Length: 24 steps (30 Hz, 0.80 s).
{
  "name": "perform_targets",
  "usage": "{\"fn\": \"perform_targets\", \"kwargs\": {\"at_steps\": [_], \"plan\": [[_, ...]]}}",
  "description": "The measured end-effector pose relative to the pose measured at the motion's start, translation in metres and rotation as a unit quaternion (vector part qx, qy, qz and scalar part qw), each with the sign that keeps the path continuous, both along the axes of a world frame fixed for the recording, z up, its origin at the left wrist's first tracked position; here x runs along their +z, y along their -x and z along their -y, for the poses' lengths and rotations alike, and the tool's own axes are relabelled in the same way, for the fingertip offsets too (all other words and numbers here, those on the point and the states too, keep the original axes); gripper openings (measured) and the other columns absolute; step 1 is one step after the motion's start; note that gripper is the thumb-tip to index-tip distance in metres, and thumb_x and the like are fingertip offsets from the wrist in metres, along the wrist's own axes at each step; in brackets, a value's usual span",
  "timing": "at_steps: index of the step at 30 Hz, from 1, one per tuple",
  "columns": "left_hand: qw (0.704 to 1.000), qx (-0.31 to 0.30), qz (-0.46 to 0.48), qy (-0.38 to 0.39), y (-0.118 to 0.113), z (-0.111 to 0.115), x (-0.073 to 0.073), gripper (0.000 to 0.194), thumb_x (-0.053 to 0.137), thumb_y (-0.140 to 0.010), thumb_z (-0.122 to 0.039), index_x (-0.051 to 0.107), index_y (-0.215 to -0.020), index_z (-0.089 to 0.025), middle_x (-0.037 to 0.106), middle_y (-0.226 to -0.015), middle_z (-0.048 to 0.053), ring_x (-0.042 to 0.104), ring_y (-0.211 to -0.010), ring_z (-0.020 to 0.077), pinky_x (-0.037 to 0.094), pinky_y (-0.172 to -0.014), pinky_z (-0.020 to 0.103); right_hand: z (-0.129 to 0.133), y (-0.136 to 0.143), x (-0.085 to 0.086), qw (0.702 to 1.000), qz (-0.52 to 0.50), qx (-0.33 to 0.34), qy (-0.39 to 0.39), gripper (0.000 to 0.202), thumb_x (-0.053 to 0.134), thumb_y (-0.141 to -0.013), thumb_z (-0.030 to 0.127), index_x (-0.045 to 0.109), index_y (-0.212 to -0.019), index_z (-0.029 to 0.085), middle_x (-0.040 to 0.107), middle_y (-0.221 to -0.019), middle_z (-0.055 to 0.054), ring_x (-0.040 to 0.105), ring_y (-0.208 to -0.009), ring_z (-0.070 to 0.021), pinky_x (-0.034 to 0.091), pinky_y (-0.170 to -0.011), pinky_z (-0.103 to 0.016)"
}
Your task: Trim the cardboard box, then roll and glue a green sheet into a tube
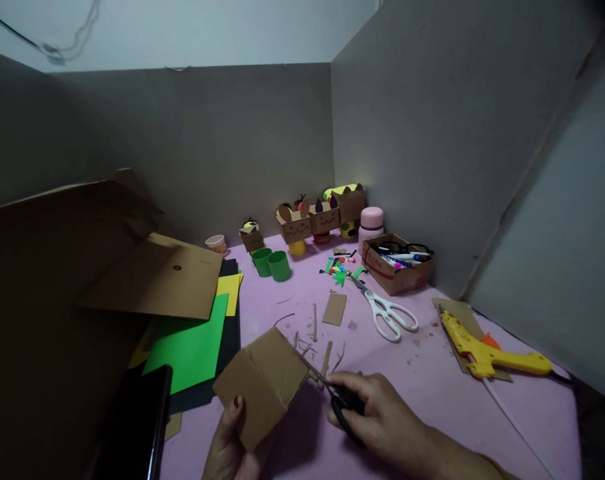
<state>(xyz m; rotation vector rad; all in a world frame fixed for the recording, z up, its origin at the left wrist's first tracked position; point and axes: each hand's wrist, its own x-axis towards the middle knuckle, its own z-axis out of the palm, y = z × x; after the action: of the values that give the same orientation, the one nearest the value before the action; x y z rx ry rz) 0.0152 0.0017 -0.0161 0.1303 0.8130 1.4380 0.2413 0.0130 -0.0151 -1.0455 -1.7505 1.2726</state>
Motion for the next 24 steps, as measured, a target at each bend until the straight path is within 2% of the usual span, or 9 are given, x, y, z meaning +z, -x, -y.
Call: {"fn": "perform_targets", "kwargs": {"at_steps": [5,8,12,19,22,24], "plan": [[0.999,0.008,-0.023,0.022,-0.005,0.000,0.006,0.078,0.062,-0.069,0.005,0.039,-0.137,-0.025,0.078,-0.076,0.005,0.072,-0.090,0.0292,0.056,-0.086,0.044,-0.001,0.001,0.001,0.999,0.028,-0.022,-0.018,0.023,0.062,-0.075,0.022,0.067,-0.097,0.019,0.048,-0.061,0.006,0.042,-0.055,-0.0104,0.034,-0.053,-0.021],[0.998,0.005,-0.011,0.062,-0.011,0.003,0.012,0.080,0.064,-0.066,0.005,0.040,-0.137,-0.023,0.077,-0.069,0.002,0.072,-0.090,0.0299,0.055,-0.087,0.046,-0.002,0.001,0.001,0.999,0.031,-0.029,-0.030,0.025,0.063,-0.075,0.022,0.066,-0.100,0.019,0.054,-0.067,0.004,0.046,-0.060,-0.0118,0.037,-0.057,-0.022],[0.997,-0.003,0.003,0.078,-0.017,0.006,0.015,0.079,0.067,-0.062,0.005,0.045,-0.133,-0.022,0.076,-0.066,0.001,0.071,-0.091,0.0306,0.055,-0.088,0.046,-0.002,0.000,0.001,0.999,0.023,-0.030,-0.032,0.025,0.063,-0.076,0.021,0.066,-0.100,0.019,0.053,-0.066,0.004,0.044,-0.059,-0.0114,0.036,-0.056,-0.022],[0.999,-0.020,0.002,0.043,-0.017,0.006,0.009,0.074,0.068,-0.066,0.003,0.048,-0.132,-0.024,0.078,-0.074,0.002,0.071,-0.092,0.0295,0.054,-0.089,0.045,-0.001,0.001,0.001,0.999,0.013,-0.038,-0.029,0.023,0.062,-0.076,0.022,0.068,-0.098,0.019,0.047,-0.063,0.005,0.040,-0.058,-0.0112,0.033,-0.054,-0.022],[0.999,-0.030,0.000,0.042,-0.014,0.007,0.004,0.075,0.072,-0.064,0.001,0.049,-0.132,-0.023,0.078,-0.076,0.003,0.070,-0.095,0.0309,0.053,-0.090,0.045,-0.001,0.001,0.002,0.998,0.020,-0.043,-0.030,0.026,0.062,-0.075,0.022,0.068,-0.101,0.018,0.053,-0.064,0.004,0.043,-0.058,-0.0118,0.036,-0.055,-0.022],[0.997,-0.060,0.002,0.045,-0.010,0.008,-0.002,0.074,0.075,-0.063,-0.001,0.051,-0.130,-0.021,0.078,-0.077,0.004,0.069,-0.096,0.0317,0.053,-0.090,0.045,-0.002,0.000,0.003,0.999,0.010,-0.038,-0.036,0.028,0.061,-0.075,0.019,0.067,-0.102,0.018,0.060,-0.070,0.002,0.048,-0.061,-0.0128,0.039,-0.059,-0.023]]}}
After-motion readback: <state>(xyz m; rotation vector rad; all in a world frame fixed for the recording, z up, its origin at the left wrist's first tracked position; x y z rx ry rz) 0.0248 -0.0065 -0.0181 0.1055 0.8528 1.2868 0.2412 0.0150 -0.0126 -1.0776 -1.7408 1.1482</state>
